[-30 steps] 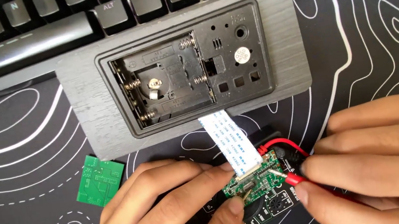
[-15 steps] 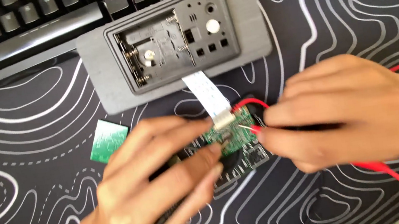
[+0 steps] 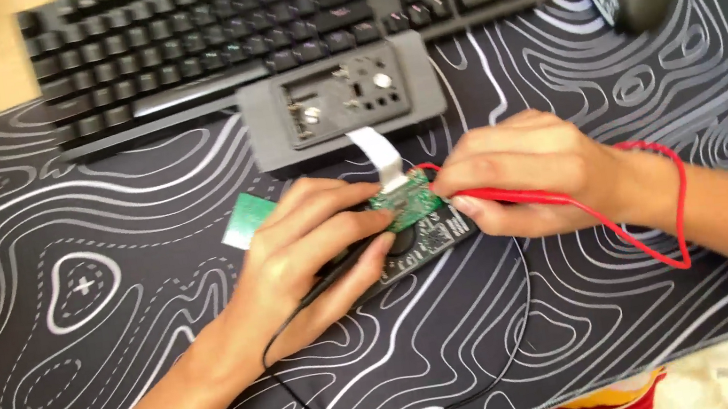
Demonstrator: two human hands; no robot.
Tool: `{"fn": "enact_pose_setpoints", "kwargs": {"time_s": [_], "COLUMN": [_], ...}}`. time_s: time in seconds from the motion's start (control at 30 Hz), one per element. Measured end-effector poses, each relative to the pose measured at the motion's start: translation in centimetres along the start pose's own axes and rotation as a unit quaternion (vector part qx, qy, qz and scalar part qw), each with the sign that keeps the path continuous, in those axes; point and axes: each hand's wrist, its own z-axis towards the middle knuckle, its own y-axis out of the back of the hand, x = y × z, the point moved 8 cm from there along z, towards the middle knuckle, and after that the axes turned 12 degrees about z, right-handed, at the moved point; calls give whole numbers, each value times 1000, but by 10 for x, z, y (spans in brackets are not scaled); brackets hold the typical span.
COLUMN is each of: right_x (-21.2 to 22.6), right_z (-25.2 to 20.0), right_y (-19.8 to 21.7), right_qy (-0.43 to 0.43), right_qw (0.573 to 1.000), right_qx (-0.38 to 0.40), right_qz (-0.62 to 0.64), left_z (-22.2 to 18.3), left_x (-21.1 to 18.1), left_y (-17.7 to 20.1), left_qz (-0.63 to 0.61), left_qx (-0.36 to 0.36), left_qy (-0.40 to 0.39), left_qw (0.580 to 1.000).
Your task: Testing and troubleshooting a circuit board using multimeter probes at a repair bench.
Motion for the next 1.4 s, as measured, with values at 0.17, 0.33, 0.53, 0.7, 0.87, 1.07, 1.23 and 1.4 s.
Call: {"fn": "enact_pose_setpoints", "kwargs": {"time_s": [0.17,0.33,0.53,0.7,0.87,1.07,1.23,1.4], "right_x": [-13,-25,-34,-53,-56,-58,-65,-62], "right_z": [-12,-17,-18,-25,-22,-21,-28,-26], "right_y": [3,2,4,-1,-3,-2,2,1], "right_qy": [-81,-236,-282,-388,-415,-406,-427,-409], "right_qw": [996,963,945,886,866,872,853,870], "right_qx": [-37,-87,-98,-100,-101,-84,-113,-98], "right_qz": [5,92,132,233,259,261,277,259], "left_z": [1,1,1,5,6,6,5,3], "left_x": [3,2,3,2,1,0,-1,1], "left_y": [2,3,1,2,2,3,1,0], "left_qz": [-4,-11,-12,-7,-1,-2,-4,-1], "left_qx": [-17,-13,0,-1,5,4,4,-9], "left_qy": [-13,-13,3,0,4,5,-1,1], "left_qw": [1000,1000,1000,1000,1000,1000,1000,1000]}}
